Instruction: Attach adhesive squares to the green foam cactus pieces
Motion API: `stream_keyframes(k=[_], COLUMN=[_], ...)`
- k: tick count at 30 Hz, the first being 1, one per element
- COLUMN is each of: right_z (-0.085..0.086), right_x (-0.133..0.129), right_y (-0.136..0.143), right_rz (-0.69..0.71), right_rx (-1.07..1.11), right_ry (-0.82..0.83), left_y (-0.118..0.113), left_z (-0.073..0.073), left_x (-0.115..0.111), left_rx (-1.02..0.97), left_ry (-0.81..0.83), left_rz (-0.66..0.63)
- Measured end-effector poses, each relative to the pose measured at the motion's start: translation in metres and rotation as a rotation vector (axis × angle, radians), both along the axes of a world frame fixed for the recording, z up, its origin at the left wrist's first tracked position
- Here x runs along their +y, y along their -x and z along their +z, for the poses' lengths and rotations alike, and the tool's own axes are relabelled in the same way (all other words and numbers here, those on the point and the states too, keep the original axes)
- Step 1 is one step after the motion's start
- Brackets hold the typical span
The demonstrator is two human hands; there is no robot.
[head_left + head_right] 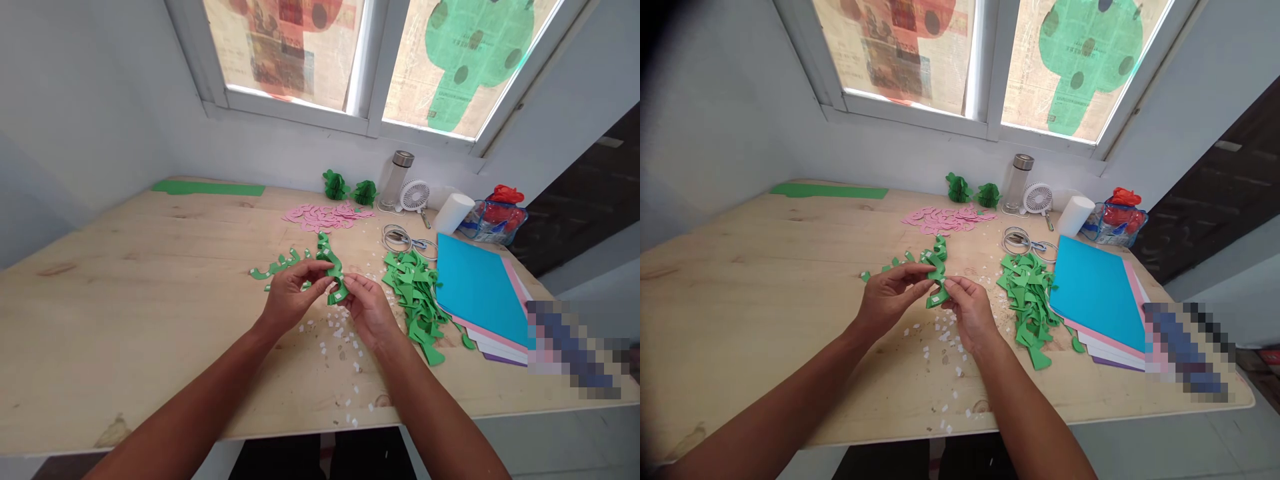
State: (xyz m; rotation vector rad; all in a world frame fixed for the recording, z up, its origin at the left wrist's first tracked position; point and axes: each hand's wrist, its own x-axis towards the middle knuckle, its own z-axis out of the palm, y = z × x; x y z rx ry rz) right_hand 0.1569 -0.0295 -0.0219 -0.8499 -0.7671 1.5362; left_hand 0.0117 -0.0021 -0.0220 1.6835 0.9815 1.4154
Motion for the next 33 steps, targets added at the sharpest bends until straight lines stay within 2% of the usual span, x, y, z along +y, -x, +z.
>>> stream_keyframes(k=[5, 11, 16, 22, 25, 33], right_z=[0.002, 0.0, -0.007, -0.01, -0.01, -0.007], right_x=[-0.001, 0.001, 0.003, 0.001, 0.0, -0.004], right_y=[0.003, 0.005, 0.004, 0.002, 0.001, 0.004], right_rz=[-0.073, -0.104, -0.166, -0.246, -0.286, -0.264], right_rx=[-0.211, -0.307, -0.418, -0.684, -0.785, -0.904], right_ry=[-0.06, -0.116, -0.176, -0.274, -0.322, -0.36], left_y=[-0.001, -0.003, -0.005, -0.011, -0.013, -0.013], left_z=[0.002, 0.005, 0.002, 0.0, 0.001, -0.002], left_x=[-0.002, -0.005, -0.005, -0.004, -0.004, -0.001], left_rx=[0.096, 0.166, 0.05, -0.22, -0.28, -0.328], left_ry=[-0.105, -0.146, -0.009, 0.253, 0.353, 0.407], left_rz=[0.048, 0.07, 0.008, -0.014, -0.065, -0.148])
